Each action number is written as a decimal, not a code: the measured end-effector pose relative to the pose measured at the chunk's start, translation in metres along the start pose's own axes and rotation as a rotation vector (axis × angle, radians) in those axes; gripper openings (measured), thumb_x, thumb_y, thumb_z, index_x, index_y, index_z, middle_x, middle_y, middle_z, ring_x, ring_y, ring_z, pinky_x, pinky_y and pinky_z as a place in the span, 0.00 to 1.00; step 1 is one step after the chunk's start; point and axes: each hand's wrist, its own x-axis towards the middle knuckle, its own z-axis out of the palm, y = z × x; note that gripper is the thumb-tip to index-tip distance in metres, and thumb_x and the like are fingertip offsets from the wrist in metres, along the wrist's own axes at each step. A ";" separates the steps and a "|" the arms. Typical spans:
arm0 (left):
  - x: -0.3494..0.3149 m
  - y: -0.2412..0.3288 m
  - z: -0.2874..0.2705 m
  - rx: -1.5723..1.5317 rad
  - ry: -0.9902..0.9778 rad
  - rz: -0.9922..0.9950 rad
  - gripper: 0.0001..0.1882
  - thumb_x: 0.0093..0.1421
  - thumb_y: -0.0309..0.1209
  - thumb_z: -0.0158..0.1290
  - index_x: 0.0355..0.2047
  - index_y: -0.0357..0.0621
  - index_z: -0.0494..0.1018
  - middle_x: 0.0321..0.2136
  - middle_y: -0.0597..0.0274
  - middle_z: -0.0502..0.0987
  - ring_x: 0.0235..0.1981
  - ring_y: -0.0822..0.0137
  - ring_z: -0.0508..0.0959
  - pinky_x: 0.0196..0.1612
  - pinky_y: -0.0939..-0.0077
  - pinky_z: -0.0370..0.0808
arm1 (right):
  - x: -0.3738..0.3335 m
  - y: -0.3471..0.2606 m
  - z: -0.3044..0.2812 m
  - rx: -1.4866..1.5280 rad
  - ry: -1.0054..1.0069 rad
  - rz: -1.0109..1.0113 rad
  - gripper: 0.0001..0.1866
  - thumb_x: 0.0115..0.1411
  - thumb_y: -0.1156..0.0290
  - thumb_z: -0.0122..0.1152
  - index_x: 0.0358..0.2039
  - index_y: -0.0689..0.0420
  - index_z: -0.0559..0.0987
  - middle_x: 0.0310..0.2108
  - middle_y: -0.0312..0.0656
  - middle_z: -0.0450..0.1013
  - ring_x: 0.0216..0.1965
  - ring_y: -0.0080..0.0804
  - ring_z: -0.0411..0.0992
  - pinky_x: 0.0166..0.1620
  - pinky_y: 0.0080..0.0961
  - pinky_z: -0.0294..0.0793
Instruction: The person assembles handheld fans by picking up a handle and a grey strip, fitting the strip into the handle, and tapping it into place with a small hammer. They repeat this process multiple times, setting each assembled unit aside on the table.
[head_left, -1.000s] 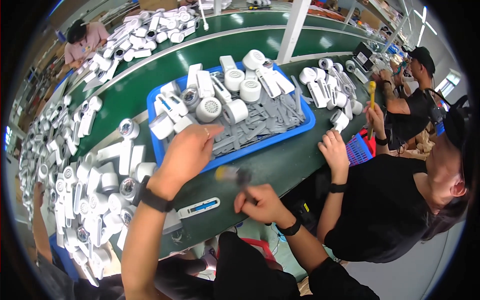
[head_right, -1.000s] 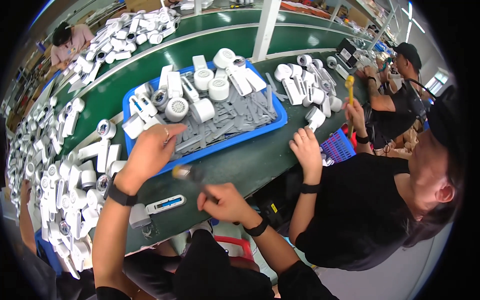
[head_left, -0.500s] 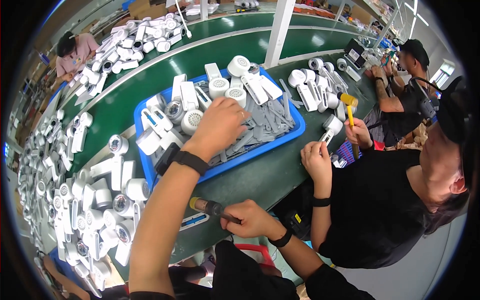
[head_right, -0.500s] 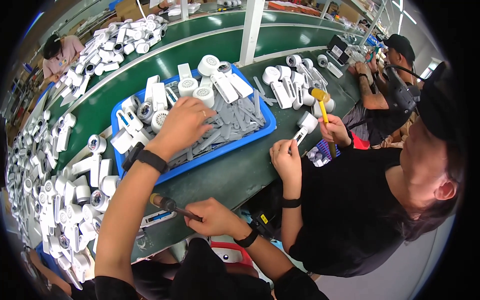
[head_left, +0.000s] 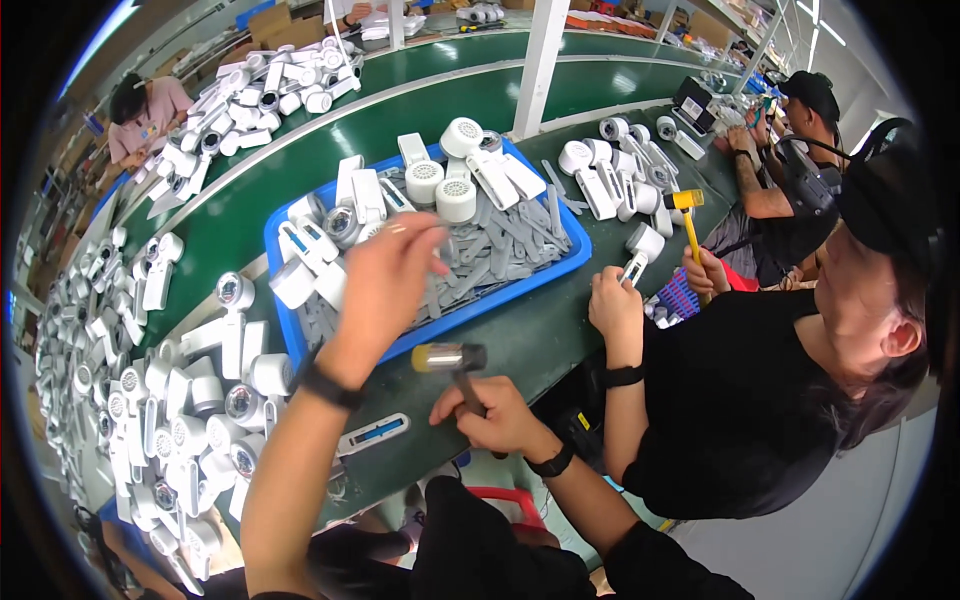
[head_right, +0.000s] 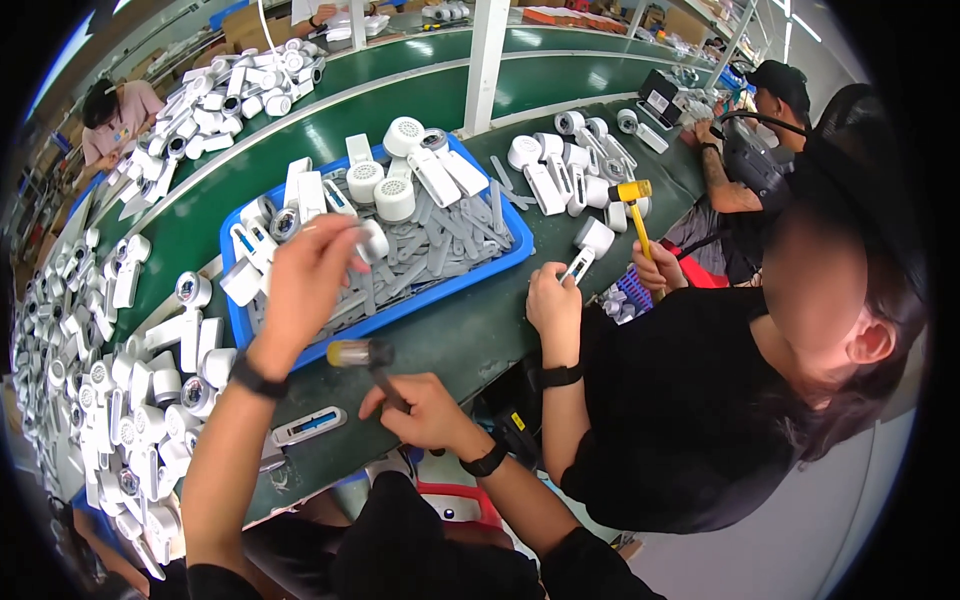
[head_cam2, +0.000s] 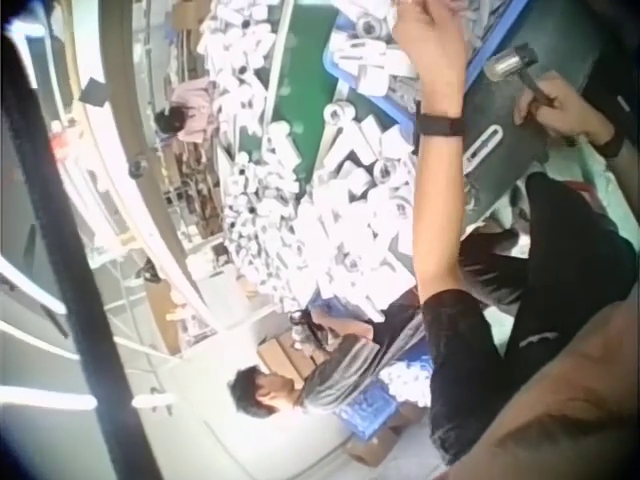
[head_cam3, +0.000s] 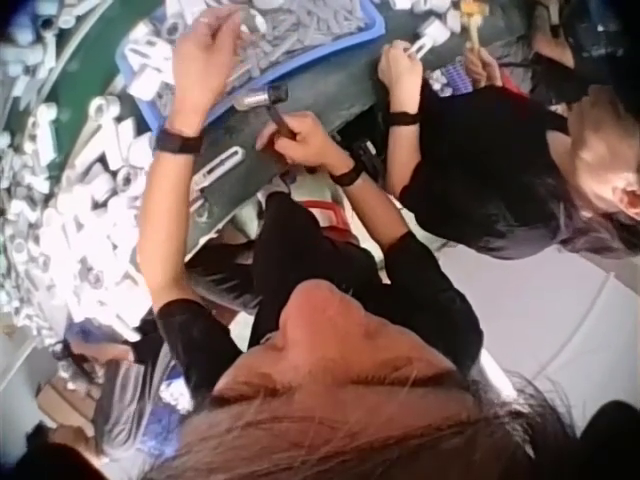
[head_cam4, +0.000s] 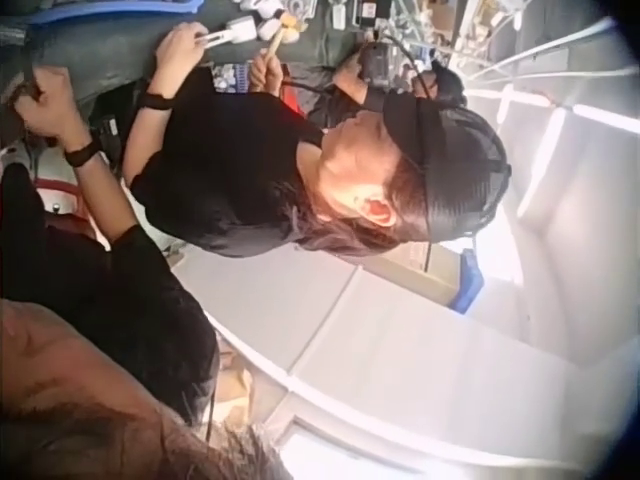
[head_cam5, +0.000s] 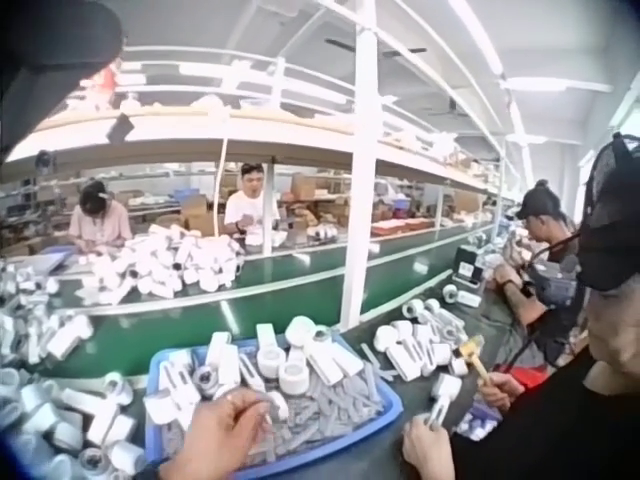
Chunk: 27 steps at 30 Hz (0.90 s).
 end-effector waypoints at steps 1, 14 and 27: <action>-0.017 -0.007 -0.011 -0.284 0.071 -0.074 0.09 0.72 0.27 0.51 0.48 0.34 0.74 0.39 0.53 0.84 0.34 0.66 0.86 0.36 0.76 0.80 | 0.000 -0.002 0.000 0.091 -0.027 0.125 0.14 0.54 0.83 0.49 0.35 0.62 0.83 0.19 0.36 0.77 0.16 0.18 0.71 0.21 0.19 0.67; -0.212 0.006 -0.060 -0.611 0.204 -0.275 0.22 0.71 0.24 0.53 0.64 0.37 0.66 0.47 0.58 0.79 0.41 0.72 0.79 0.49 0.78 0.76 | 0.001 -0.063 0.075 0.336 0.105 0.442 0.12 0.70 0.72 0.63 0.50 0.65 0.80 0.28 0.39 0.77 0.11 0.13 0.62 0.14 0.16 0.55; -0.229 -0.042 -0.098 0.641 0.255 0.123 0.28 0.47 0.28 0.73 0.49 0.39 0.79 0.50 0.53 0.80 0.51 0.49 0.79 0.61 0.55 0.75 | 0.022 -0.052 0.062 0.057 0.066 0.492 0.12 0.69 0.71 0.63 0.49 0.63 0.83 0.26 0.36 0.77 0.10 0.12 0.59 0.13 0.15 0.53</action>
